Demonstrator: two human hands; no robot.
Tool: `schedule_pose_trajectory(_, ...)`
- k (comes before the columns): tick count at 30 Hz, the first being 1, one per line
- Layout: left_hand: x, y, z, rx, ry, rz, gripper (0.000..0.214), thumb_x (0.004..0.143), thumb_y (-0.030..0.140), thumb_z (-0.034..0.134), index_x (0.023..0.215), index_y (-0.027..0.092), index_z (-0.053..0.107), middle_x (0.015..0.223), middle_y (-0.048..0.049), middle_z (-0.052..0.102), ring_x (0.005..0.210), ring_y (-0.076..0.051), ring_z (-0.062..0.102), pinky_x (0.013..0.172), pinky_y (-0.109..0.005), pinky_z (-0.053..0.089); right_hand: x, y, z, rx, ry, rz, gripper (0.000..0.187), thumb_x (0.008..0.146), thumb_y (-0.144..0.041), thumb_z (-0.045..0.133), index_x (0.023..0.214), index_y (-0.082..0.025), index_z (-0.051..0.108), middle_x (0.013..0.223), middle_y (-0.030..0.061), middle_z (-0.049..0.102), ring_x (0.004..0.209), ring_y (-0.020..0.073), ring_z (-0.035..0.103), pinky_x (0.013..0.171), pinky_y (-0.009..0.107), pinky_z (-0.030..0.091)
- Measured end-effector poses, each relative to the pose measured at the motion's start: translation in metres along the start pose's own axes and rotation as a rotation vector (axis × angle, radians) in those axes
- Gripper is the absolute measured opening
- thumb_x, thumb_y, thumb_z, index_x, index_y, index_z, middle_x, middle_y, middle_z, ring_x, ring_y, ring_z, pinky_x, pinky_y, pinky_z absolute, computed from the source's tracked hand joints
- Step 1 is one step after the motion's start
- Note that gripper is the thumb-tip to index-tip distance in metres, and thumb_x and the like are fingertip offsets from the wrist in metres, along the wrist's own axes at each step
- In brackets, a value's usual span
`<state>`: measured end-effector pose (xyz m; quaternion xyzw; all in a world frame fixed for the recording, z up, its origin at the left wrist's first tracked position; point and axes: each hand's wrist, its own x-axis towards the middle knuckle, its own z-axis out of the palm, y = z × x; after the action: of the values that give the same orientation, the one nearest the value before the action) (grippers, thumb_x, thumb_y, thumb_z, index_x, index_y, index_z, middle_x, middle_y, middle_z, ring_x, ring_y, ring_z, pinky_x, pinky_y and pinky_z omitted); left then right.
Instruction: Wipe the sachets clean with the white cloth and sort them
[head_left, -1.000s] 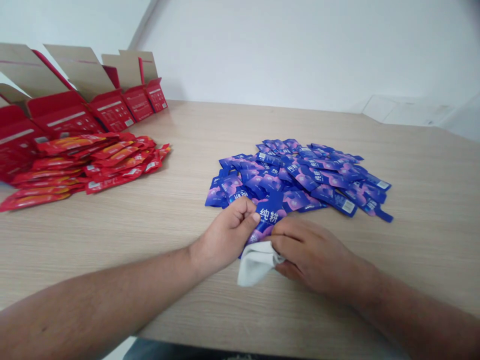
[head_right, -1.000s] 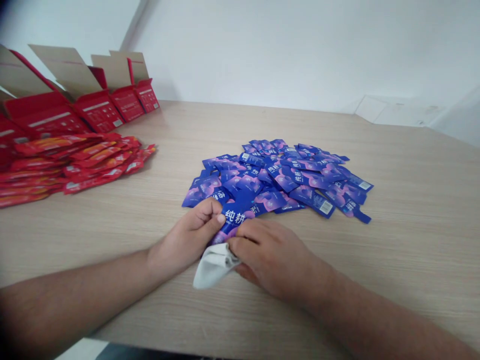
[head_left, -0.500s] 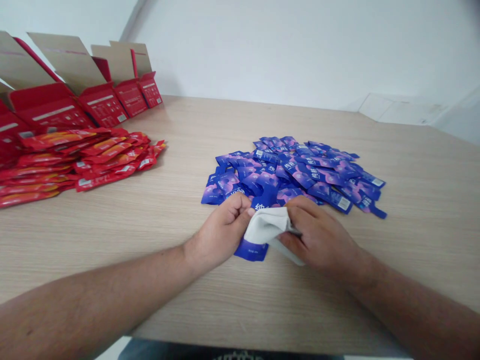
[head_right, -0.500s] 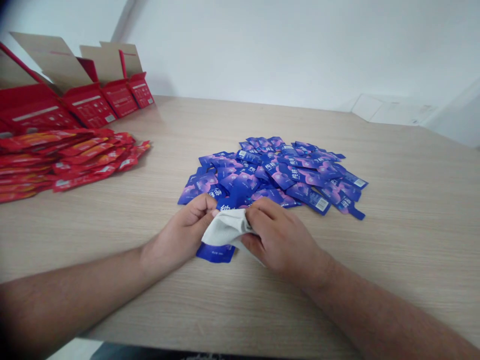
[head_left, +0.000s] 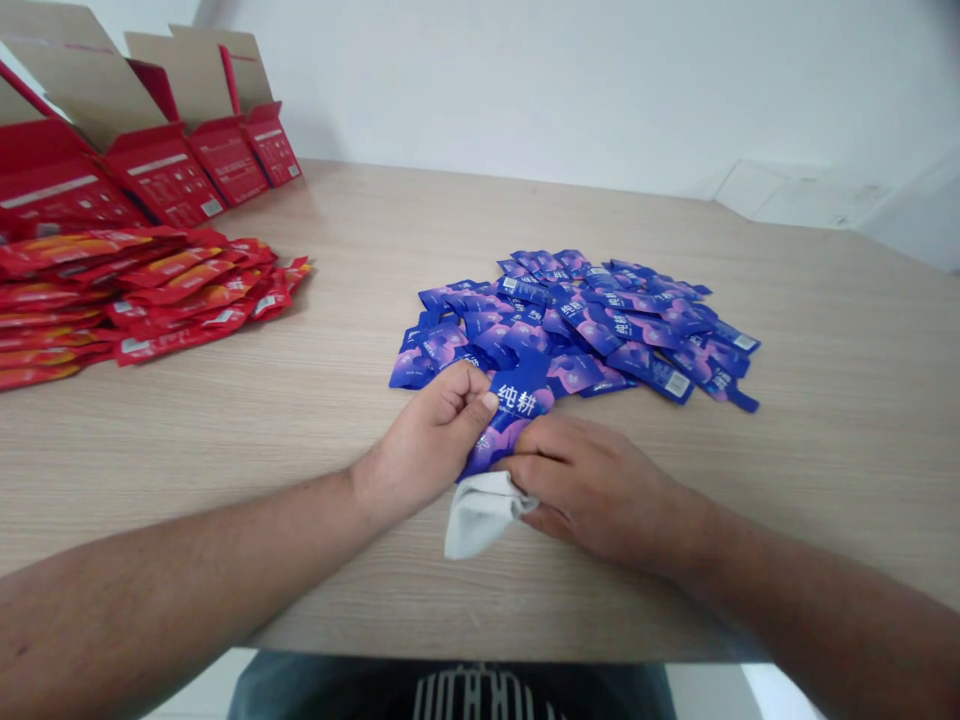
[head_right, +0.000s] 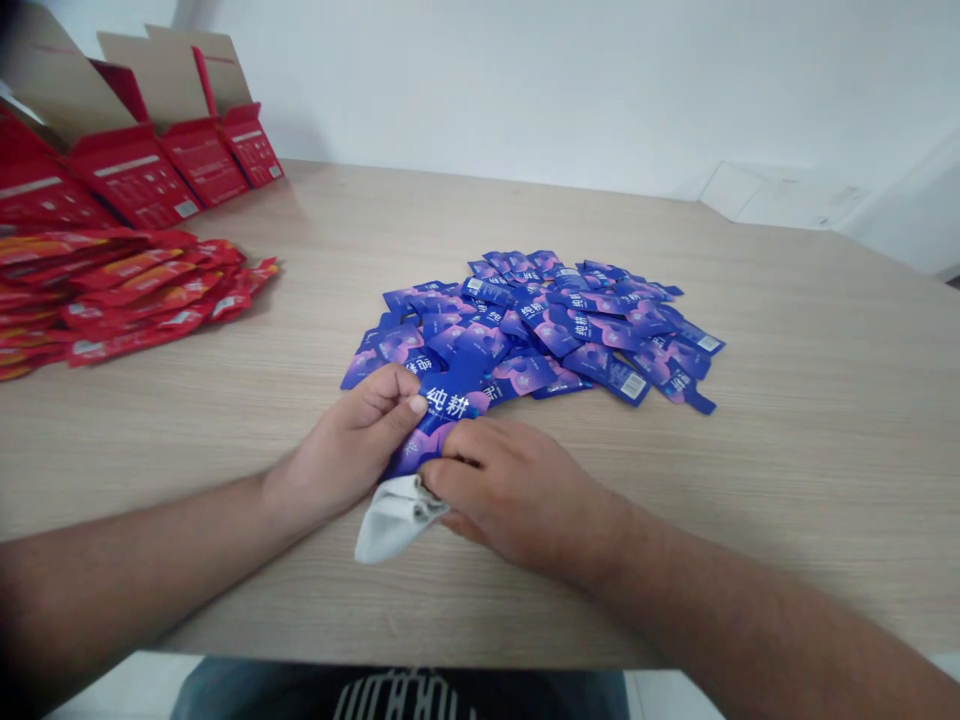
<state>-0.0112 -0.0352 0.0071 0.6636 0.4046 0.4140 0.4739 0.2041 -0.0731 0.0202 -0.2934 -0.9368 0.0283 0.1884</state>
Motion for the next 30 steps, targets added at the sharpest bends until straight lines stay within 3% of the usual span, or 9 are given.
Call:
schedule_pose_trajectory(2,0.000,0.000,0.000,-0.011,-0.015,-0.008,0.018,0.100,0.031,0.054,0.087,0.019,0.051,0.074,0.0038,0.046,0.064,-0.010,0.041,0.058,-0.024,0.036,0.000,0.003,-0.001,-0.009,0.027,0.025,0.007,0.097,-0.027,0.063,0.098,-0.021,0.061,0.099,0.0050,0.064,0.088,0.0215,0.060,0.075,0.035,0.050)
schedule_pose_trajectory(7,-0.002,-0.001,0.002,-0.078,-0.063,-0.031,0.021,0.100,0.035,0.055,0.087,0.019,0.050,0.072,0.0042,0.047,0.062,-0.010,0.041,0.055,-0.023,0.035,0.000,0.016,-0.007,-0.031,0.236,0.235,0.016,0.097,-0.033,0.063,0.099,-0.017,0.058,0.099,0.0088,0.062,0.095,0.0236,0.059,0.083,0.036,0.050)
schedule_pose_trajectory(12,-0.003,0.001,0.001,-0.098,-0.189,-0.026,0.021,0.099,0.035,0.056,0.086,0.020,0.049,0.072,0.0040,0.048,0.061,-0.010,0.042,0.055,-0.023,0.036,0.000,0.005,-0.009,0.026,0.071,0.079,0.010,0.097,-0.028,0.062,0.092,-0.021,0.059,0.094,0.0048,0.062,0.086,0.0204,0.059,0.073,0.033,0.049)
schedule_pose_trajectory(16,-0.004,0.003,-0.002,-0.002,-0.210,0.056,0.021,0.097,0.032,0.061,0.084,0.018,0.052,0.076,0.0026,0.050,0.068,-0.011,0.043,0.061,-0.023,0.039,-0.001,0.029,-0.020,-0.050,0.310,0.372,0.020,0.097,-0.039,0.064,0.101,-0.020,0.066,0.098,0.0081,0.067,0.095,0.0257,0.063,0.083,0.039,0.051)
schedule_pose_trajectory(18,-0.006,0.003,0.000,-0.083,-0.217,0.008,0.022,0.098,0.034,0.061,0.085,0.018,0.052,0.072,0.0038,0.047,0.063,-0.009,0.040,0.058,-0.022,0.037,-0.002,0.049,-0.027,-0.008,0.443,0.542,0.030,0.093,-0.045,0.068,0.112,-0.021,0.069,0.104,0.0091,0.071,0.097,0.0294,0.065,0.085,0.044,0.052)
schedule_pose_trajectory(21,-0.008,0.005,0.003,-0.430,-0.231,-0.181,0.023,0.097,0.035,0.063,0.088,0.019,0.050,0.071,0.0044,0.048,0.057,-0.007,0.042,0.052,-0.018,0.038,-0.005,0.069,-0.030,0.485,0.512,0.714,0.035,0.092,-0.054,0.066,0.113,-0.025,0.068,0.095,0.0044,0.073,0.080,0.0242,0.068,0.071,0.039,0.054)
schedule_pose_trajectory(23,-0.007,0.008,0.004,-0.661,-0.243,-0.336,0.019,0.096,0.032,0.062,0.091,0.020,0.048,0.074,0.0027,0.054,0.057,-0.009,0.052,0.054,-0.020,0.048,-0.006,0.072,-0.028,0.820,0.470,0.721,0.041,0.089,-0.063,0.067,0.106,-0.025,0.066,0.081,0.0008,0.071,0.063,0.0189,0.064,0.056,0.032,0.051)
schedule_pose_trajectory(25,-0.004,0.009,0.002,-0.804,-0.307,-0.482,0.013,0.098,0.030,0.057,0.094,0.022,0.047,0.075,0.0006,0.059,0.057,-0.014,0.061,0.052,-0.026,0.056,-0.008,0.067,-0.023,0.984,0.392,0.681,0.049,0.082,-0.067,0.073,0.104,-0.023,0.066,0.075,-0.0007,0.069,0.056,0.0156,0.060,0.049,0.028,0.048)
schedule_pose_trajectory(30,-0.001,0.008,-0.004,-1.063,-0.622,-0.751,0.016,0.097,0.033,0.051,0.088,0.020,0.051,0.065,0.0016,0.052,0.041,-0.010,0.047,0.030,-0.018,0.040,-0.005,0.046,-0.008,1.182,0.075,0.465,0.046,0.085,-0.054,0.079,0.114,-0.020,0.068,0.086,0.0011,0.071,0.069,0.0142,0.065,0.057,0.024,0.053)
